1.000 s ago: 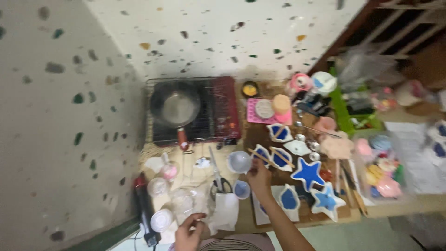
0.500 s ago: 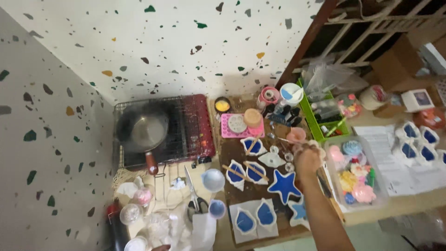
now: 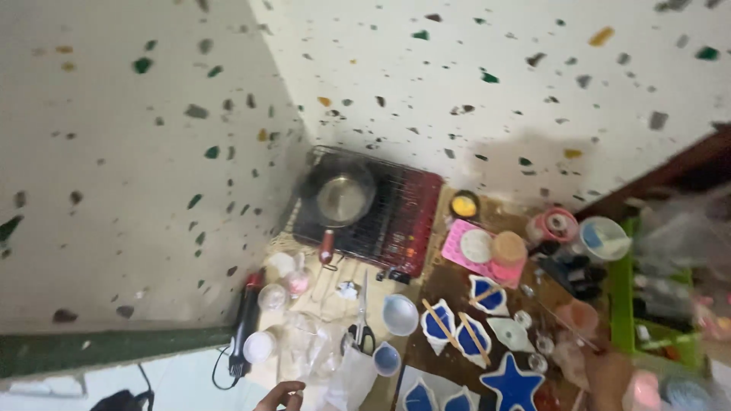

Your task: Pouring melted wax into decorative molds and adding fragrance oils to create candles.

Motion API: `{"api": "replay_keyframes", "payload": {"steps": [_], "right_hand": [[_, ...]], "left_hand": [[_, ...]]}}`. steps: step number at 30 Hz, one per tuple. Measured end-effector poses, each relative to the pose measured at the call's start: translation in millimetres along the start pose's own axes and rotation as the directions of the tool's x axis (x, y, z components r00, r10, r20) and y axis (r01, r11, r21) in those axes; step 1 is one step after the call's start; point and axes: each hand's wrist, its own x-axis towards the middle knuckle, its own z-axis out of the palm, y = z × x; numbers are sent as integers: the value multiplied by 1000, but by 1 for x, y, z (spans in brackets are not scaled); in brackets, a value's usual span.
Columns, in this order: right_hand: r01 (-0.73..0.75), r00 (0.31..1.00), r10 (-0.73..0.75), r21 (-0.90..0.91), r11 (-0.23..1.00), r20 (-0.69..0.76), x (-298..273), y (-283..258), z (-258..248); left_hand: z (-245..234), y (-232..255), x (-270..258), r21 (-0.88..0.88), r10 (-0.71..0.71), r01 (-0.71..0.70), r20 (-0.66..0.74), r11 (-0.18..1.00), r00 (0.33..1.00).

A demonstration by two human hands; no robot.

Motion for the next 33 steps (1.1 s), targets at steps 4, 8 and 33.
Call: {"api": "replay_keyframes", "payload": {"steps": [4, 8, 33], "right_hand": [[-21, 998, 39, 294, 955, -58, -8, -44, -32], [77, 972, 72, 590, 803, -225, -11, -58, -47], [789, 561, -771, 476, 389, -300, -61, -565, -74]], "left_hand": [[13, -27, 1, -55, -9, 13, 86, 998, 996], [13, -2, -9, -131, -161, 185, 169, 974, 972], [32, 55, -37, -198, 2, 18, 101, 980, 995]]}}
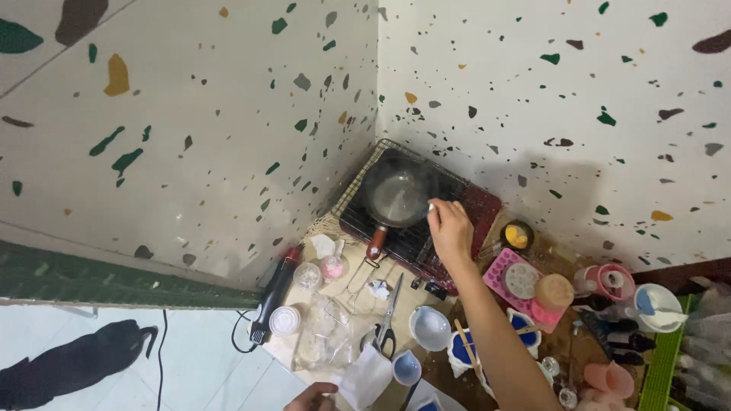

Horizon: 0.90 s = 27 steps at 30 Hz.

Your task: Pouring melted wax into decorative molds and adding fragrance oils to create candles.

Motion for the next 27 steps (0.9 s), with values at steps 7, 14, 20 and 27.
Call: {"api": "replay_keyframes", "payload": {"steps": [7, 14, 20, 27], "right_hand": [[28, 996, -31, 49, 998, 81, 5, 2, 9], [55, 990, -62, 53, 997, 124, 7, -6, -3], [7, 996, -13, 63, 998, 92, 0, -9, -37], [3, 1000, -3, 79, 997, 2, -5, 7, -55]], "left_hand": [[29, 183, 33, 138, -69, 55, 94, 989, 993], [122, 190, 157, 416, 197, -238, 139, 878, 971], [207, 105, 238, 592, 256, -361, 257, 721, 932], [257, 50, 288, 686, 247, -404, 321, 605, 914]]}}
